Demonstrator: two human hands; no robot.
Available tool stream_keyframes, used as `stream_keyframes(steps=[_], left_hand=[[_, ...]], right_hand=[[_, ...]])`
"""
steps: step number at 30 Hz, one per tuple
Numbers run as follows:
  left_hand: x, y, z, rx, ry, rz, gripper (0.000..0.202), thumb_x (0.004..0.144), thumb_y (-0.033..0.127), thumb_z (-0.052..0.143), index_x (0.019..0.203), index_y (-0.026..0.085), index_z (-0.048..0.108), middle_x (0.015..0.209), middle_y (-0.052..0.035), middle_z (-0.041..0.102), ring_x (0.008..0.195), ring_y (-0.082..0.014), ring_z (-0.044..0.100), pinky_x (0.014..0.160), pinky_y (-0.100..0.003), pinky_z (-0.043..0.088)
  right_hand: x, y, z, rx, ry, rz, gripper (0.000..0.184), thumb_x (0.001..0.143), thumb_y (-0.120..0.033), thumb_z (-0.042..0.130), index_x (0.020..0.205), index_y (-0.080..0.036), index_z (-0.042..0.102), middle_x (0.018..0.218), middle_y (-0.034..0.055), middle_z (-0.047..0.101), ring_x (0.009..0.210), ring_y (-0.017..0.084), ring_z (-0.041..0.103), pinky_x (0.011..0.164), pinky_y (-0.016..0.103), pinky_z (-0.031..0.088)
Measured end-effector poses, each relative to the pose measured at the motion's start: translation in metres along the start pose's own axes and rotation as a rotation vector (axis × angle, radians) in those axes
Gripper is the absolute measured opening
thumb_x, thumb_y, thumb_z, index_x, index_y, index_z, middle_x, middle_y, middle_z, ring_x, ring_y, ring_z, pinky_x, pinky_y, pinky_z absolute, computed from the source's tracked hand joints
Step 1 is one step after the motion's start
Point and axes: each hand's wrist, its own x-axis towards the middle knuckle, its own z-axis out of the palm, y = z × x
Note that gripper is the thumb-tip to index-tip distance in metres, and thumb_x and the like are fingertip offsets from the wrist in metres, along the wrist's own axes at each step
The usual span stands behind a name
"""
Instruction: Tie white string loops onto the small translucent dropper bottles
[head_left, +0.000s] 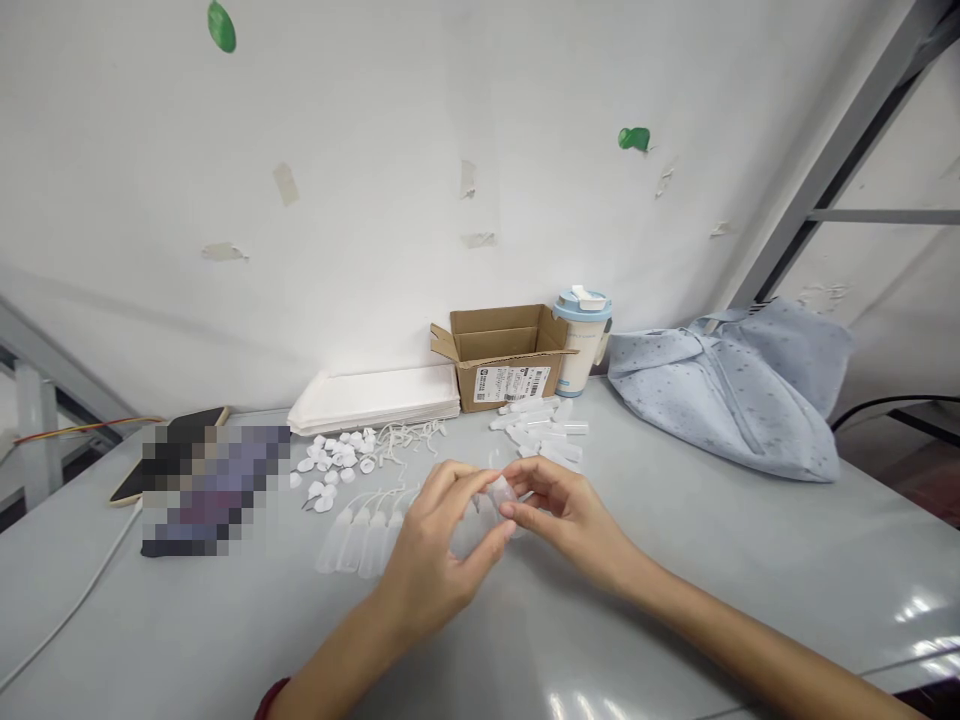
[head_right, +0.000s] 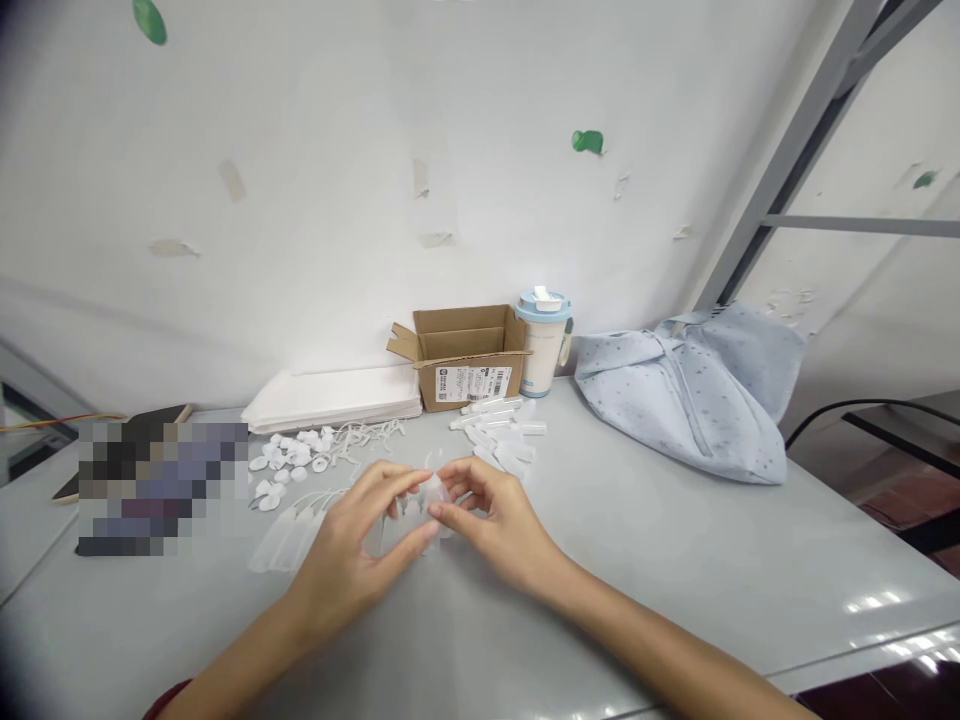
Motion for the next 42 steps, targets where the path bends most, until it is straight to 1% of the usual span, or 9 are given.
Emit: stream_keyframes(steps=[2, 5, 9, 14, 23, 27, 31, 35, 42], left_hand=[[-0.001, -0.002, 0.004, 0.163, 0.023, 0.152, 0.037, 0.079, 0.022, 0.06, 0.115, 0.016, 0.052, 0.104, -0.0109, 0.055, 0.098, -0.0235, 0.05, 0.082, -0.037, 0.046], [-0.001, -0.006, 0.008, 0.336, 0.008, 0.283, 0.044, 0.079, 0.024, 0.062, 0.119, 0.012, 0.049, 0.114, -0.0142, 0.053, 0.106, -0.0274, 0.045, 0.088, -0.042, 0.044], [0.0, -0.008, 0.009, 0.441, 0.027, 0.362, 0.04, 0.081, 0.022, 0.061, 0.117, 0.009, 0.05, 0.113, -0.014, 0.057, 0.105, -0.0281, 0.046, 0.086, -0.042, 0.045], [0.0, -0.008, 0.012, 0.503, 0.086, 0.405, 0.036, 0.083, 0.02, 0.057, 0.116, 0.009, 0.051, 0.11, -0.0126, 0.061, 0.101, -0.0276, 0.049, 0.082, -0.041, 0.047], [0.0, -0.009, 0.019, 0.485, 0.027, 0.334, 0.037, 0.081, 0.022, 0.06, 0.115, 0.008, 0.05, 0.112, -0.0142, 0.059, 0.106, -0.0291, 0.048, 0.083, -0.043, 0.048], [0.001, -0.01, 0.021, 0.42, -0.006, 0.273, 0.039, 0.079, 0.022, 0.063, 0.114, 0.011, 0.05, 0.111, -0.0129, 0.06, 0.106, -0.0287, 0.048, 0.084, -0.044, 0.048], [0.003, -0.011, 0.021, 0.36, -0.086, 0.185, 0.037, 0.076, 0.022, 0.065, 0.109, 0.015, 0.051, 0.109, -0.0107, 0.06, 0.104, -0.0286, 0.048, 0.083, -0.045, 0.047], [0.004, -0.011, 0.02, 0.326, -0.15, 0.123, 0.034, 0.072, 0.018, 0.067, 0.103, 0.016, 0.05, 0.103, -0.0084, 0.061, 0.103, -0.0284, 0.048, 0.082, -0.044, 0.046], [0.002, -0.01, 0.021, 0.281, -0.176, 0.036, 0.033, 0.07, 0.016, 0.064, 0.099, 0.019, 0.048, 0.098, -0.0067, 0.059, 0.105, -0.0277, 0.047, 0.08, -0.043, 0.047]], right_hand=[[0.0, 0.0, 0.001, 0.034, 0.008, 0.017, 0.021, 0.076, -0.029, 0.065, 0.093, -0.019, 0.058, 0.086, 0.0014, 0.057, 0.081, 0.014, 0.055, 0.072, 0.028, 0.046], [0.001, 0.001, 0.002, 0.074, 0.014, 0.047, 0.02, 0.076, -0.029, 0.065, 0.092, -0.019, 0.058, 0.085, 0.0017, 0.058, 0.082, 0.015, 0.056, 0.072, 0.027, 0.047], [0.002, 0.003, 0.004, 0.132, 0.026, 0.072, 0.023, 0.075, -0.031, 0.065, 0.093, -0.018, 0.057, 0.087, 0.003, 0.06, 0.08, 0.015, 0.056, 0.064, 0.026, 0.048], [0.003, 0.005, 0.005, 0.105, 0.071, 0.077, 0.022, 0.075, -0.03, 0.064, 0.092, -0.018, 0.058, 0.087, 0.0035, 0.06, 0.079, 0.016, 0.057, 0.062, 0.026, 0.049], [0.002, 0.014, 0.006, -0.069, 0.147, 0.065, 0.019, 0.074, -0.029, 0.064, 0.088, -0.016, 0.059, 0.082, 0.0033, 0.062, 0.076, 0.016, 0.058, 0.063, 0.028, 0.049], [0.003, 0.017, 0.006, -0.136, 0.174, 0.09, 0.019, 0.072, -0.03, 0.065, 0.083, -0.016, 0.058, 0.076, 0.0021, 0.06, 0.072, 0.016, 0.057, 0.062, 0.028, 0.048], [0.005, 0.017, 0.006, -0.207, 0.134, 0.126, 0.016, 0.074, -0.029, 0.063, 0.082, -0.015, 0.059, 0.07, 0.0016, 0.06, 0.066, 0.016, 0.056, 0.061, 0.029, 0.047], [0.006, 0.016, 0.005, -0.335, 0.083, 0.143, 0.013, 0.078, -0.027, 0.058, 0.082, -0.015, 0.062, 0.071, 0.0022, 0.062, 0.065, 0.015, 0.056, 0.059, 0.027, 0.043], [0.005, 0.016, 0.004, -0.478, 0.043, 0.088, 0.014, 0.083, -0.027, 0.052, 0.082, -0.017, 0.062, 0.073, 0.002, 0.063, 0.065, 0.016, 0.054, 0.059, 0.027, 0.039]])
